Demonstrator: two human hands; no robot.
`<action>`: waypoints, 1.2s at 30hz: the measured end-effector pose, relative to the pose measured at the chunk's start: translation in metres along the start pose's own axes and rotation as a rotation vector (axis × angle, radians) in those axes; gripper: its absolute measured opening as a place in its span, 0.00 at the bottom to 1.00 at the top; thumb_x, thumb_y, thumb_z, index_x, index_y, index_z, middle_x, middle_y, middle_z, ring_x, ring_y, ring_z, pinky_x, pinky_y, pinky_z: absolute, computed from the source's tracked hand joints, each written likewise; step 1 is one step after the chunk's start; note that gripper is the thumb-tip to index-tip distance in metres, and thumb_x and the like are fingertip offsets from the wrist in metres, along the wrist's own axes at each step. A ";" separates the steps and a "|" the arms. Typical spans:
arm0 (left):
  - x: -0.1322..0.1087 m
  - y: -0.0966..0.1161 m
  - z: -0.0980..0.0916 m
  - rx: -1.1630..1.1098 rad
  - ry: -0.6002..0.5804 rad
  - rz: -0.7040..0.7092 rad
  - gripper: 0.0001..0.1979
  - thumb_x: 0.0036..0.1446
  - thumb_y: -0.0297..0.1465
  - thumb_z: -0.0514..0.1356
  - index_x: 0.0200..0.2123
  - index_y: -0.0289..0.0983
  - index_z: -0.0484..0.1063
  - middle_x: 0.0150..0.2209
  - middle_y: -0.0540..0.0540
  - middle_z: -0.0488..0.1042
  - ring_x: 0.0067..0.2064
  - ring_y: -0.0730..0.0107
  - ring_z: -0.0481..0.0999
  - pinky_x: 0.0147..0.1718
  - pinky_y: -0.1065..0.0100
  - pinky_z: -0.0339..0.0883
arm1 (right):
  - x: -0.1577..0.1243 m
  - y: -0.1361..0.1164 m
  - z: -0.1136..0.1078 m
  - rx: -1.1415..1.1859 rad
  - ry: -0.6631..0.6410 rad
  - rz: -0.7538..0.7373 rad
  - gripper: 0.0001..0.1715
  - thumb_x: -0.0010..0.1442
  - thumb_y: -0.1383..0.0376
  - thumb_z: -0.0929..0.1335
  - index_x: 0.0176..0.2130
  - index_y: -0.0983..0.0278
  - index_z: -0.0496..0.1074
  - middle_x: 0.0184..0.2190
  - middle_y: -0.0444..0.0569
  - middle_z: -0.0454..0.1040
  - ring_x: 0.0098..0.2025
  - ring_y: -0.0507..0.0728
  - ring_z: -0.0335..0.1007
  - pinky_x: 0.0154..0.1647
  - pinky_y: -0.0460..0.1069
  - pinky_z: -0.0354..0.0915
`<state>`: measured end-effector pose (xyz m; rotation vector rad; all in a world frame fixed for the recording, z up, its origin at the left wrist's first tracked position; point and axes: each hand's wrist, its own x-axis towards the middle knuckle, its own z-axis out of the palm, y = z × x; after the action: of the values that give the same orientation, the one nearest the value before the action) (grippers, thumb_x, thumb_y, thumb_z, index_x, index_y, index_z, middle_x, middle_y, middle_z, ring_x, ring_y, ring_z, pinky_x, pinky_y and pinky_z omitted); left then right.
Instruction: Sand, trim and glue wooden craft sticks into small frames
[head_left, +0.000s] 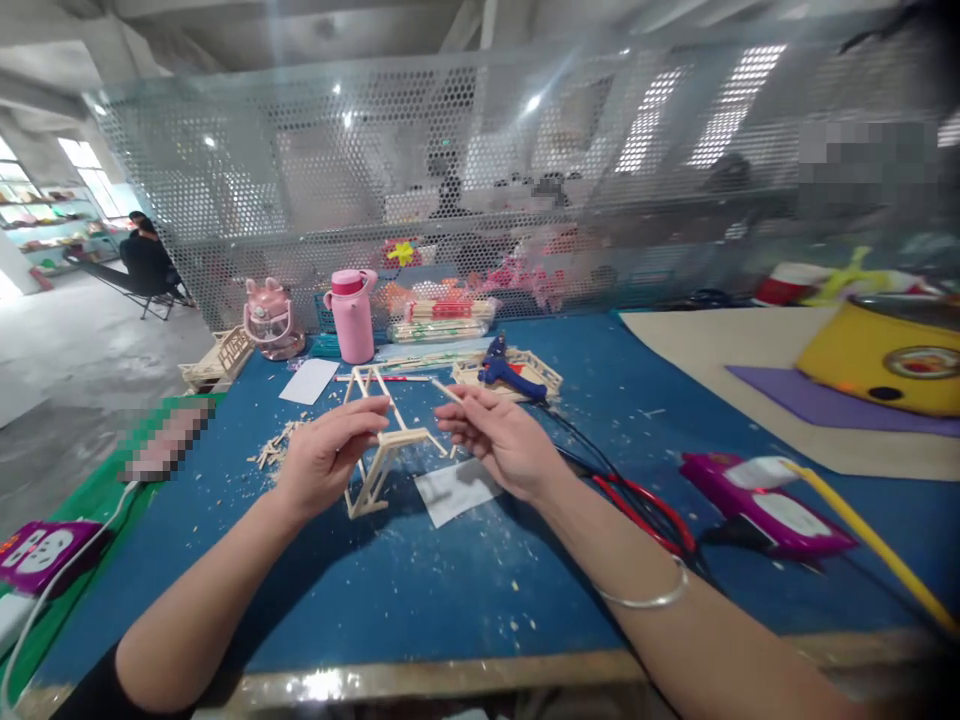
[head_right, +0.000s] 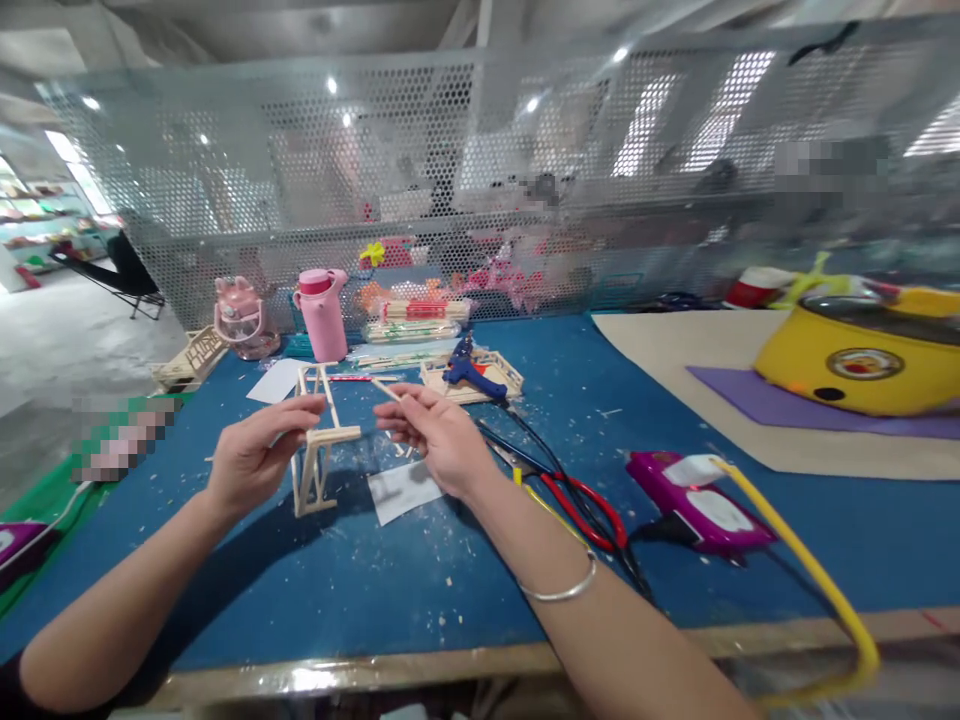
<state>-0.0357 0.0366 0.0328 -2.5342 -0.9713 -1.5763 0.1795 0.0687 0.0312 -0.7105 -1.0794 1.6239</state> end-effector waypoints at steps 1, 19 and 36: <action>-0.003 0.000 0.002 0.011 0.025 -0.004 0.10 0.55 0.23 0.56 0.39 0.39 0.73 0.44 0.43 0.77 0.44 0.69 0.76 0.41 0.68 0.72 | 0.000 0.002 0.001 -0.025 -0.013 0.009 0.20 0.44 0.55 0.73 0.33 0.64 0.68 0.25 0.43 0.77 0.25 0.47 0.72 0.25 0.40 0.64; -0.031 0.012 0.010 -0.397 0.070 -0.336 0.18 0.59 0.29 0.52 0.52 0.48 0.67 0.60 0.47 0.60 0.60 0.60 0.59 0.51 0.57 0.65 | -0.019 0.020 0.019 -0.413 -0.059 -0.530 0.16 0.61 0.53 0.60 0.31 0.62 0.64 0.41 0.48 0.71 0.31 0.49 0.65 0.28 0.45 0.61; -0.034 0.010 0.006 -0.539 -0.081 -0.400 0.26 0.53 0.26 0.56 0.57 0.45 0.61 0.42 0.46 0.73 0.39 0.68 0.71 0.38 0.65 0.68 | -0.037 0.027 0.028 -0.528 -0.132 -0.672 0.15 0.61 0.53 0.60 0.30 0.60 0.63 0.44 0.48 0.73 0.36 0.53 0.71 0.38 0.52 0.68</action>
<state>-0.0365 0.0131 0.0055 -2.8954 -1.2751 -2.1038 0.1557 0.0227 0.0161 -0.4886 -1.6564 0.8211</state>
